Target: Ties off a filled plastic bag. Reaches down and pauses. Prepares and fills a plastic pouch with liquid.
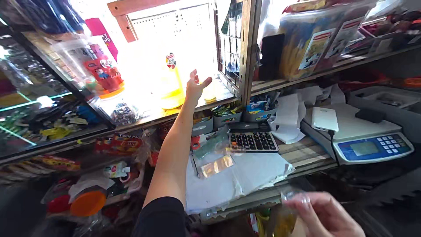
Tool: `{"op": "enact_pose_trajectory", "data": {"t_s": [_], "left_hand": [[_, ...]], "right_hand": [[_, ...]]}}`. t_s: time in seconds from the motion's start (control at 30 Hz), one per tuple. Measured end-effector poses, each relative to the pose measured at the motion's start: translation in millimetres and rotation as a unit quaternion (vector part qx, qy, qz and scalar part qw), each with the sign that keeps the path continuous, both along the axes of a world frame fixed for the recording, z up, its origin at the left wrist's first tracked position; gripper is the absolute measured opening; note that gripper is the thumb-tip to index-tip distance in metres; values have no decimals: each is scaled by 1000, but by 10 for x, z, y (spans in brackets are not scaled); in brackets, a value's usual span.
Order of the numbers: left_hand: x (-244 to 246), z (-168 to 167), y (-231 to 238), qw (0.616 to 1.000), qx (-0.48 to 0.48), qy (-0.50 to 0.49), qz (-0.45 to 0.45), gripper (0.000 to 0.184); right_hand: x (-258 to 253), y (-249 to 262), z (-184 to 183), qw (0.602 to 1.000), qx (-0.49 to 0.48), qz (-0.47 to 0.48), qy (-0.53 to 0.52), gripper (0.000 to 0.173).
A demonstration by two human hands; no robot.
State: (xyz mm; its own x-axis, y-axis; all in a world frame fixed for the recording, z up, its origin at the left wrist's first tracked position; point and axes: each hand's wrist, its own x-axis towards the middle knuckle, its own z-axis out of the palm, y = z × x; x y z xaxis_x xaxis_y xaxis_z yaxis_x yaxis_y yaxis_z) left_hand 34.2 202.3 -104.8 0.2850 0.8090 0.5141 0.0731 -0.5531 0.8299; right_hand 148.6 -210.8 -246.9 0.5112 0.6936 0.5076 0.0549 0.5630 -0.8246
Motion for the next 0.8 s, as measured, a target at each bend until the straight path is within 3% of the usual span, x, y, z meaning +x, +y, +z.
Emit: {"op": "enact_pose_trajectory", "data": {"t_s": [0.2, 0.4, 0.8], "left_hand": [[4, -204, 208, 998, 26, 20, -57, 79], [41, -225, 92, 997, 1, 78, -17, 114], [-13, -207, 91, 995, -31, 60, -76, 110]], "right_hand": [[-132, -80, -393, 994, -6, 73, 75, 14], [-161, 39, -407, 995, 33, 75, 57, 16], [-185, 70, -397, 997, 25, 56, 36, 16]]}}
